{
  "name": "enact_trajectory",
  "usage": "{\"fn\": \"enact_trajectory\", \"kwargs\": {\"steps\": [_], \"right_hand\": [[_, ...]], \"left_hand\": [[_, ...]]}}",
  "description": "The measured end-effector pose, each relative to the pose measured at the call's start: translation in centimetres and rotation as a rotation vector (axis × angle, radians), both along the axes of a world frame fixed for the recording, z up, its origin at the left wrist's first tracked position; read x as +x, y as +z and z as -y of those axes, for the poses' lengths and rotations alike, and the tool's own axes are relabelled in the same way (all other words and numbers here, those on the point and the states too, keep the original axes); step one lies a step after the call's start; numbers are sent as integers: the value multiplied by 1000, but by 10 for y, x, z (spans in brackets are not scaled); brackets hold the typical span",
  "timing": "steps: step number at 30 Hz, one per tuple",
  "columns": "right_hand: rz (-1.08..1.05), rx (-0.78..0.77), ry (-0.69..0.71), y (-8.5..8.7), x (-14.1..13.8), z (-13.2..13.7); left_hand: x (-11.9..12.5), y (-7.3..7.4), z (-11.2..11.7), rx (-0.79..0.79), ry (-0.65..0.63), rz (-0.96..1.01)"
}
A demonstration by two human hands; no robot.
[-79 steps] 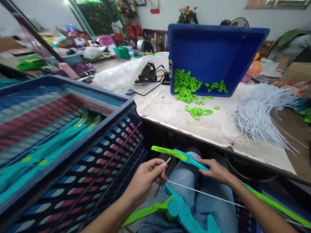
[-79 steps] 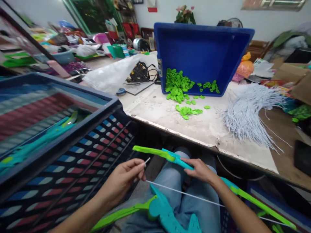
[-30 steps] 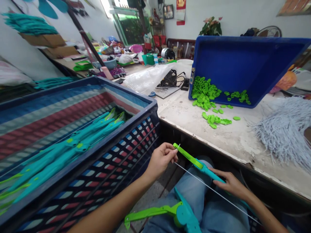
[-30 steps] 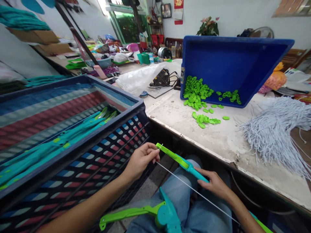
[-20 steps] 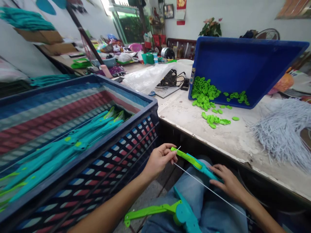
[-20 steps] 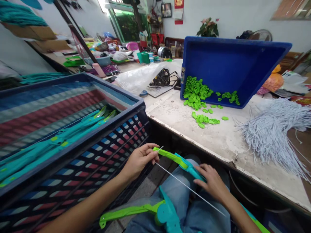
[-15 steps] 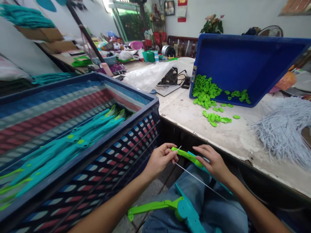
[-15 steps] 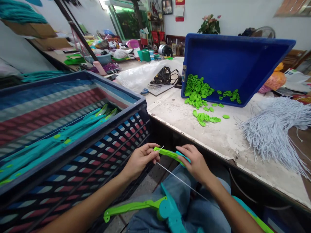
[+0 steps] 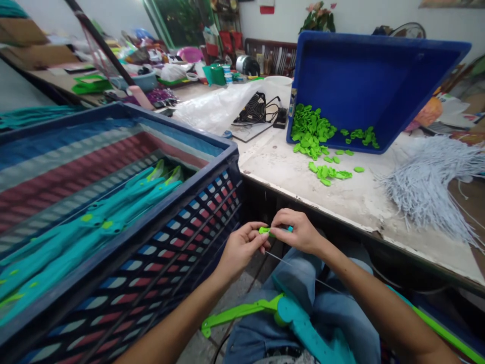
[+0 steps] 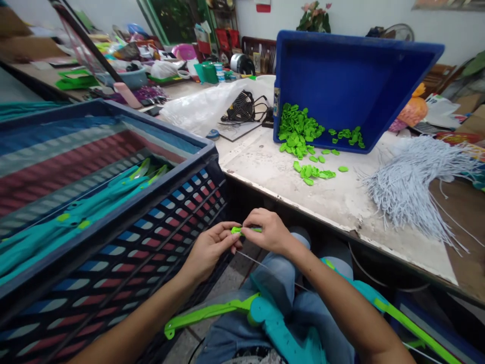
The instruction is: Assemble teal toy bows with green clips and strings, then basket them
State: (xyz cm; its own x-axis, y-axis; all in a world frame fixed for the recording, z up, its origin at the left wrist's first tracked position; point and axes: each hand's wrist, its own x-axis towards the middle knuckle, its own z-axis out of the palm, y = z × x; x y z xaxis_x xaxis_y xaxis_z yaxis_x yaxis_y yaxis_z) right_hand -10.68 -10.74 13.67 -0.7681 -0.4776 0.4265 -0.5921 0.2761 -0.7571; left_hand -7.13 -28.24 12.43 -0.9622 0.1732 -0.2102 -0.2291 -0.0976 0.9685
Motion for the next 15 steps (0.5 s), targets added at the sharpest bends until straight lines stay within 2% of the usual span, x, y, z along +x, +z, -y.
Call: {"fn": "enact_trajectory", "kwargs": {"steps": [4,8,11,15], "right_hand": [[-78,-6,-81,-2,-2,7],[-19,-51,-164,-8,-2,15],[7,-57,-205,-16,2,23],[58,-99,-265,-23,-9,17]], "left_hand": [[2,0,-4,-12,41,26],[-1,-3,-5,-38,91,40],[-5,-10,-4,-136,62,41],[-3,-28,-2,-310,70,-191]]}}
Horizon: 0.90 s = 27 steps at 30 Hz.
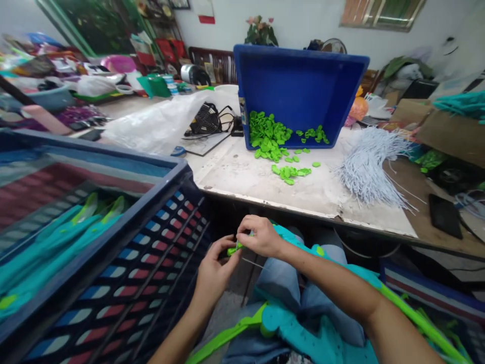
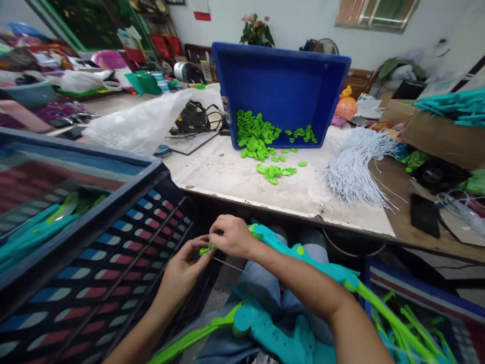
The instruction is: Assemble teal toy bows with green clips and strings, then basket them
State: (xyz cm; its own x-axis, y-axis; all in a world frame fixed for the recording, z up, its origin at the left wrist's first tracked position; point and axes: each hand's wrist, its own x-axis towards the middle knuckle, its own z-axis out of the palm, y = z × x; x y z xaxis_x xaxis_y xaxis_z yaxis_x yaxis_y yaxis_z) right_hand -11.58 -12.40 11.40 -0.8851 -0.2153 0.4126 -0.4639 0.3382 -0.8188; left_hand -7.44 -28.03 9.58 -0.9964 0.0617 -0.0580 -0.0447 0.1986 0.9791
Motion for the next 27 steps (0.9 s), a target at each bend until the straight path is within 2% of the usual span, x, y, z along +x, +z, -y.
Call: {"fn": "enact_trajectory", "kwargs": {"steps": [1,3,5,6,7,8,11,14,17,20,24,27], "right_hand": [[34,-43,-72,1,-8,-8],[103,-170,-309,5,-29,-29],[143,-293,-550,13,-47,-50],[151,-333,-605,16,-51,-57],[152,-352,-590,19,-50,-60],[149,-355,-514,20,-44,-59],[109,-320,-218,17,-3,-32],[-2,-249,-136,2,45,-1],[-98,-149,-66,-17,72,14],[-131,-117,-15,-31,77,18],[3,-261,-114,-36,67,17],[59,-356,-187,-33,56,17]], "left_hand": [[2,-6,1,-26,13,-67],[6,-18,2,-92,14,-158],[8,-24,2,-175,-55,-213],[7,-25,2,-195,-100,-229],[6,-23,0,-198,-138,-228],[4,-19,-2,-187,-169,-202],[-5,-3,-11,-17,-140,41],[-12,10,-15,264,-60,367],[-12,14,-13,380,-62,513],[-11,12,-8,359,-12,491],[-10,12,-3,186,144,179],[-11,15,-5,267,142,150]]}}
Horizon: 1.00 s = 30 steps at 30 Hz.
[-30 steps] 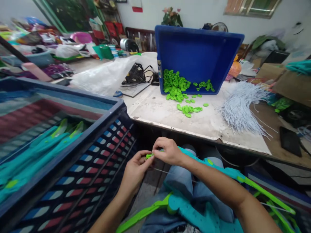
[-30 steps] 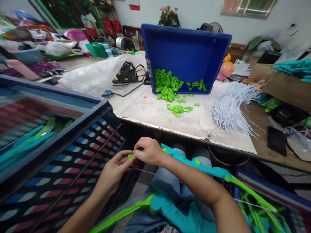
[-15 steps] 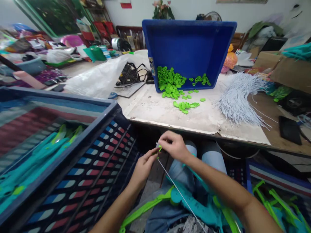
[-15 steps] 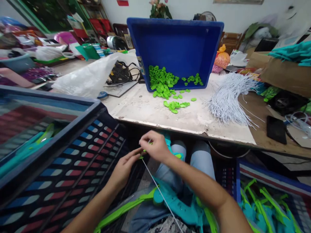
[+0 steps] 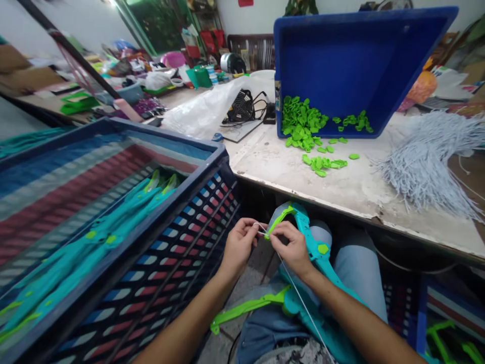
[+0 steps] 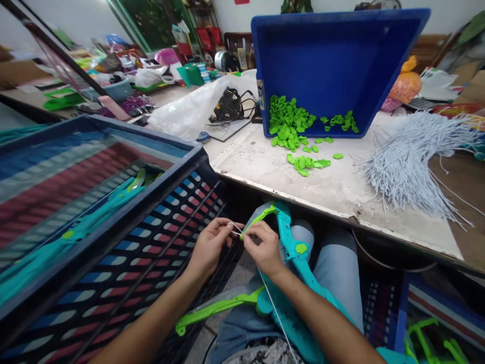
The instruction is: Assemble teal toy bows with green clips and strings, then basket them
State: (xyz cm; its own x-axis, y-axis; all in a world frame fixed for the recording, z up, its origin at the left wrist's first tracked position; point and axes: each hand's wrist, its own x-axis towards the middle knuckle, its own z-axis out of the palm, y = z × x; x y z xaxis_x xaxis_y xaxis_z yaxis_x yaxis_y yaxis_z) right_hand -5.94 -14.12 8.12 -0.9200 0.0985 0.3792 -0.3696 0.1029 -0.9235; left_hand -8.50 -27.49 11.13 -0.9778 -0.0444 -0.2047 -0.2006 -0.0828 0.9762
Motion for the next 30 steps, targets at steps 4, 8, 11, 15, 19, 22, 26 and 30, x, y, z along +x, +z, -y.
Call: {"fn": "enact_trajectory", "kwargs": {"steps": [4,8,11,15,19,22,26,30], "right_hand": [[27,-1,-54,8,-14,3],[10,26,-41,15,-23,5],[-40,74,12,17,-26,4],[-85,183,100,18,-26,-1],[-150,292,44,20,-24,-7],[-229,359,84,23,-26,-14],[-209,467,116,34,-28,-23],[-201,560,111,42,-25,-24]], "left_hand": [[0,5,-5,203,-18,112],[-2,10,-2,234,-122,178],[-4,12,1,253,-177,207],[-4,15,-1,306,-133,209],[-5,18,-5,337,-91,230],[-6,22,-6,352,-117,251],[-5,25,-3,262,-227,238],[-3,23,-3,129,-296,144]]}}
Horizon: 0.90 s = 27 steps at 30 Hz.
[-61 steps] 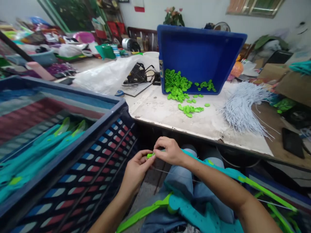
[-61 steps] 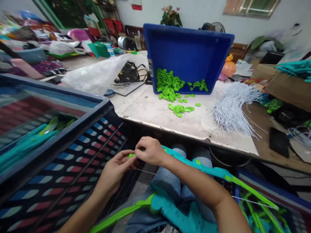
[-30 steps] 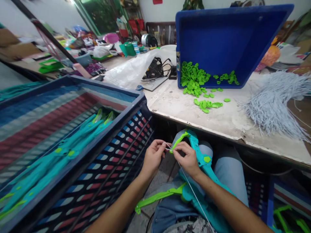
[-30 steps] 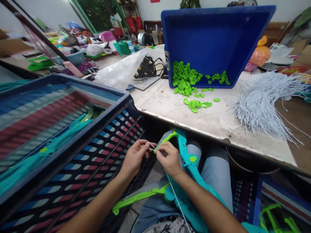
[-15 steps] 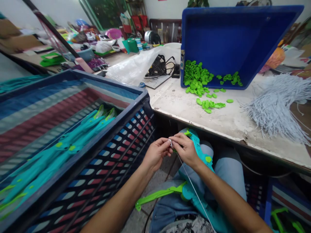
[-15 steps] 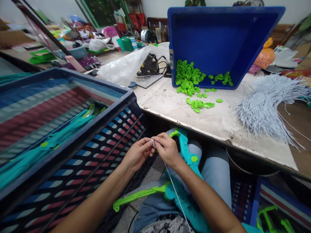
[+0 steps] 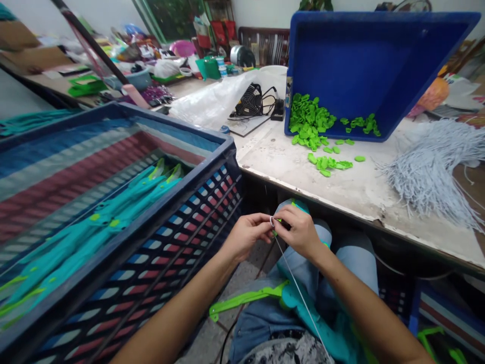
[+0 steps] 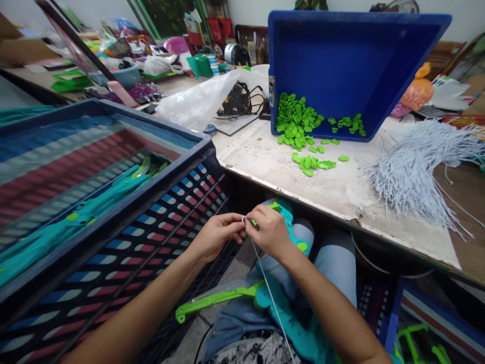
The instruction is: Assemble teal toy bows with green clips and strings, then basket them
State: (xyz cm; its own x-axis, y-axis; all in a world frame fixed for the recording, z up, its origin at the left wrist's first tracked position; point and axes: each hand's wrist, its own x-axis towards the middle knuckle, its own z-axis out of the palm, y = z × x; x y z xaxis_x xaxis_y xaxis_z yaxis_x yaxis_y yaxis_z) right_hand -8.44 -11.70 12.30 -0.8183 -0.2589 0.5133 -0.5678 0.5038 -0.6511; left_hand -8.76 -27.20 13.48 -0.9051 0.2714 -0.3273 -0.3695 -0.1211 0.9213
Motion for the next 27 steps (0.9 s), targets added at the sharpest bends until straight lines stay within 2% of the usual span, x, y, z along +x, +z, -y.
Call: {"fn": "enact_trajectory", "kwargs": {"steps": [2,7,11,16,20,23,27], "right_hand": [[15,-38,-9,0,2,1],[143,-294,11,-13,5,1],[257,-383,57,-23,10,-3],[153,-342,132,-28,19,0],[96,-290,133,-32,25,3],[98,-238,132,-37,29,6],[37,-185,135,-42,34,11]], "left_hand": [[1,-1,-1,-36,0,-22],[5,-3,-1,-139,12,3],[9,-5,6,-221,-78,-11],[11,-3,18,-270,-257,1],[14,-4,23,-366,-303,-140],[17,-6,26,-446,-361,-168],[18,-9,32,-551,-354,-223]]}}
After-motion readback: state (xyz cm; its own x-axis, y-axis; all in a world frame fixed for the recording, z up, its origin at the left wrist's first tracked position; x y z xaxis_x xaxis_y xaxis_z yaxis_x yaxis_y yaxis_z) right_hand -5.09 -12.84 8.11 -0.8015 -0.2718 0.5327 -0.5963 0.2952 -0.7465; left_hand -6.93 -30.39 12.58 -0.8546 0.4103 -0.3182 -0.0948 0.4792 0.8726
